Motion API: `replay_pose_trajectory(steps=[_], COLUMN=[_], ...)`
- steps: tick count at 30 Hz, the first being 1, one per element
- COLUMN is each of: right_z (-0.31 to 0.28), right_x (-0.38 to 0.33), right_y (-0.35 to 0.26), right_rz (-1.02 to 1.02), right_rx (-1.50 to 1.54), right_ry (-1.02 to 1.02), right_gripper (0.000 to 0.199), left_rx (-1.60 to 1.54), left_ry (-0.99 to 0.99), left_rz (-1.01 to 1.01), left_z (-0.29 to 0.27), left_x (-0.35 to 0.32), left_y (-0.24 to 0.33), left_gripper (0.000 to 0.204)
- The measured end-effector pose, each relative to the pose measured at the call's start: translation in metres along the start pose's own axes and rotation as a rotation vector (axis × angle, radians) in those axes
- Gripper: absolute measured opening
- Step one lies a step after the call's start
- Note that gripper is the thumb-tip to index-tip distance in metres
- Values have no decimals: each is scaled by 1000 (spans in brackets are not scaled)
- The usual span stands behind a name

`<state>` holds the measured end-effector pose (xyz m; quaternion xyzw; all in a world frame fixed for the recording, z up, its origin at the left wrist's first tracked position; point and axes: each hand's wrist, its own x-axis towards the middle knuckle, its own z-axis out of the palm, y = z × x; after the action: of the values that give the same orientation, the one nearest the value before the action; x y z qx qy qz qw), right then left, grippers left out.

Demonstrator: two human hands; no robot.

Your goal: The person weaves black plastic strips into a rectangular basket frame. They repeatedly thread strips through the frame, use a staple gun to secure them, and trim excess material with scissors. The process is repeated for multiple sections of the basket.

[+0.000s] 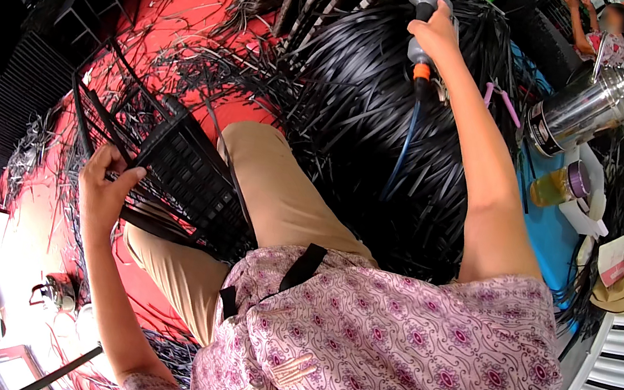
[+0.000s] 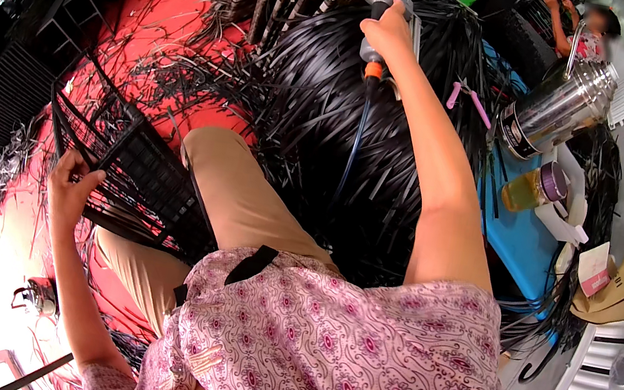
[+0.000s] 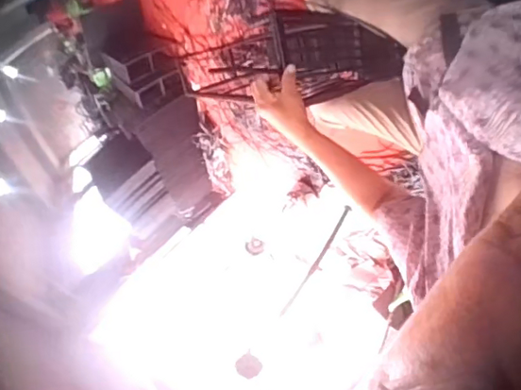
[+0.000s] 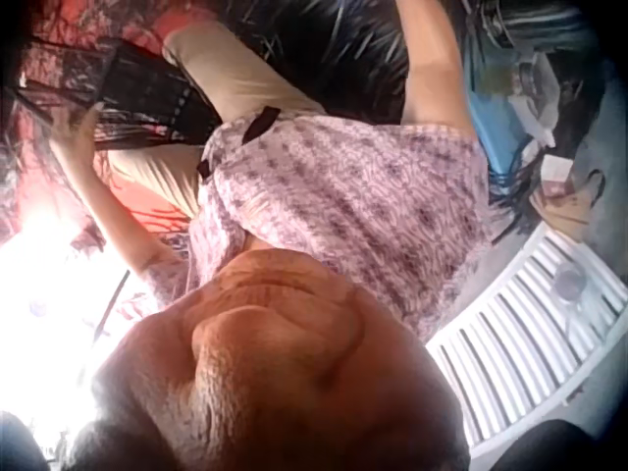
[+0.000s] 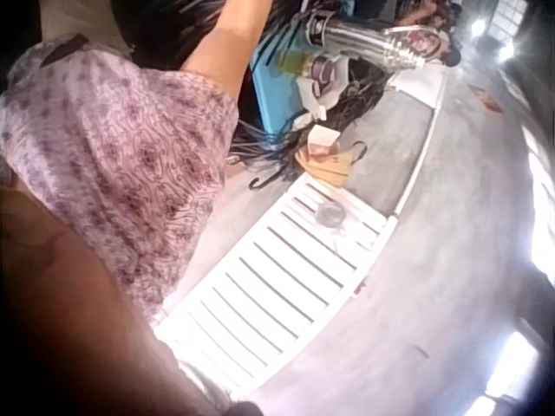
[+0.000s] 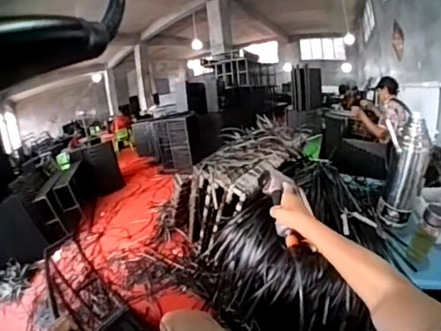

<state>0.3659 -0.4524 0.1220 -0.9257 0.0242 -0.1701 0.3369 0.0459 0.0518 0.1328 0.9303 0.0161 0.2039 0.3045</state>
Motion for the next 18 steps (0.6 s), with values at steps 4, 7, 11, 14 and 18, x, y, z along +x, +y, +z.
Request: replay_pose_trajectory(steps=[4, 7, 11, 14, 18], right_z=[43, 27, -23, -43, -26], right_x=[84, 62, 27, 7, -7], right_y=[70, 57, 88, 131, 142], right_rz=[181, 151, 81, 194, 234], right_rx=[-204, -367, -399, -551, -601], right_ry=[-155, -64, 346, 271, -115], right_gripper=[85, 65, 30, 25, 41], left_rx=[-16, -18, -75, -31, 112], left_ry=[19, 1, 13, 2, 45], left_rz=[34, 60, 124, 124, 57], left_z=[4, 5, 8, 0, -18], left_x=[-6, -5, 2, -7, -23], left_y=[-8, 1, 11, 9, -9], left_gripper=[24, 17, 14, 10, 19])
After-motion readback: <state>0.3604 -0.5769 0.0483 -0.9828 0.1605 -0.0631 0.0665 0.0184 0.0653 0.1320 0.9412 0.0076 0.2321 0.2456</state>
